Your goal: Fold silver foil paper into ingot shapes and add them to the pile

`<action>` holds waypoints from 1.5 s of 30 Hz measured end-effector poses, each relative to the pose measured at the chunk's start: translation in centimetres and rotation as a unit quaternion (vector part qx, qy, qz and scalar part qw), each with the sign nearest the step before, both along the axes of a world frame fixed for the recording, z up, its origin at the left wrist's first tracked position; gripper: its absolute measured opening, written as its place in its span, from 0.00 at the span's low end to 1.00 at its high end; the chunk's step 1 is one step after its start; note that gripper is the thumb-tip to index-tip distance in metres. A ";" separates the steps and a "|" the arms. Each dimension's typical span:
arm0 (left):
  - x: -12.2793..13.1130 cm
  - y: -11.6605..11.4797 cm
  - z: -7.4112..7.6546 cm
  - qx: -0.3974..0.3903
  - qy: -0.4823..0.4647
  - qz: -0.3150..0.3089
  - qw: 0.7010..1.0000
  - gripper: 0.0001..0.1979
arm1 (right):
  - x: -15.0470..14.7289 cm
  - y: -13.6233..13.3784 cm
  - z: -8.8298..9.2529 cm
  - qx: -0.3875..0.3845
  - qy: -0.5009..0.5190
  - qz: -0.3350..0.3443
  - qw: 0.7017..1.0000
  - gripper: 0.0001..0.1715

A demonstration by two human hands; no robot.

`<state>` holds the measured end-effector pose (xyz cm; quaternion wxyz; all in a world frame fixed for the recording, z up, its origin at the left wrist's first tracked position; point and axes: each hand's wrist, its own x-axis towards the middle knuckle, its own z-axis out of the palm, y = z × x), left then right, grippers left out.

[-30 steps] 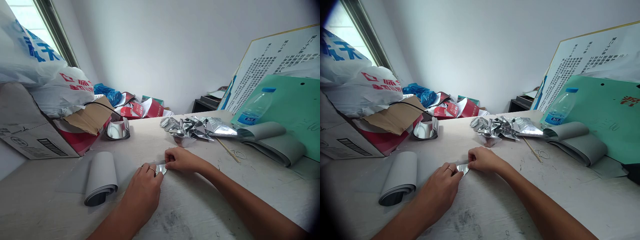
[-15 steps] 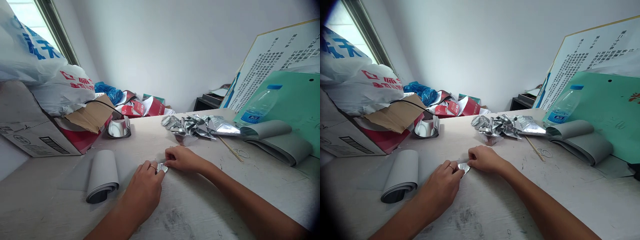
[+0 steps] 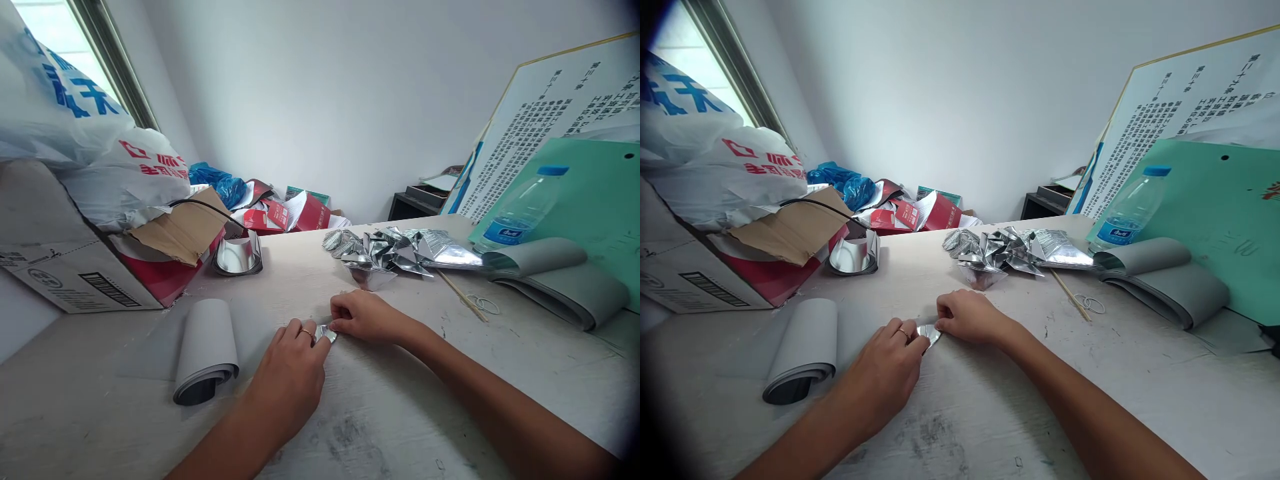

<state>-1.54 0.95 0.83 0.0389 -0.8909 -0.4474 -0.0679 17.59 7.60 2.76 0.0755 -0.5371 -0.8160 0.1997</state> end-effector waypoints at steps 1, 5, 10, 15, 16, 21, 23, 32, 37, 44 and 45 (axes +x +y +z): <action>0.0 0.0 0.0 -0.001 -0.001 -0.001 1.000 0.14 | 0.0 0.0 0.0 0.001 0.001 0.001 1.000 0.11; 0.1 0.0 0.2 -0.007 0.001 -0.002 1.000 0.15 | -0.1 -0.1 0.1 0.003 -0.004 0.000 1.000 0.10; 0.1 0.0 0.3 -0.005 -0.001 0.002 1.000 0.15 | -0.3 -0.1 0.2 0.004 -0.011 0.000 1.000 0.09; 0.2 -0.1 0.4 -0.009 -0.001 0.003 1.000 0.15 | -0.3 -0.2 0.3 0.002 -0.014 -0.003 1.000 0.10; 0.2 -0.1 0.4 -0.009 -0.001 0.003 1.000 0.15 | -0.3 -0.3 0.4 0.001 -0.014 -0.002 1.000 0.10; 0.1 -0.2 0.3 -0.003 0.001 0.002 1.000 0.14 | -0.5 -0.2 0.4 0.007 -0.019 -0.006 1.000 0.11; 0.1 -0.2 0.3 -0.007 0.004 0.003 1.000 0.14 | -0.5 -0.2 0.3 0.007 -0.019 -0.005 1.000 0.11; 0.2 -0.2 0.4 -0.010 0.000 0.001 1.000 0.14 | -0.4 -0.2 0.3 0.008 -0.017 -0.003 1.000 0.11; 0.1 -0.2 0.2 -0.001 0.004 0.000 1.000 0.15 | -0.3 -0.1 0.1 0.007 -0.013 -0.004 1.000 0.11; 0.1 -0.2 0.3 0.006 0.004 -0.004 1.000 0.13 | -0.2 0.0 -0.2 0.010 -0.007 0.000 1.000 0.11; 0.1 -0.2 0.3 0.007 0.006 -0.004 1.000 0.12 | -0.2 0.0 -0.2 0.011 -0.007 0.001 1.000 0.11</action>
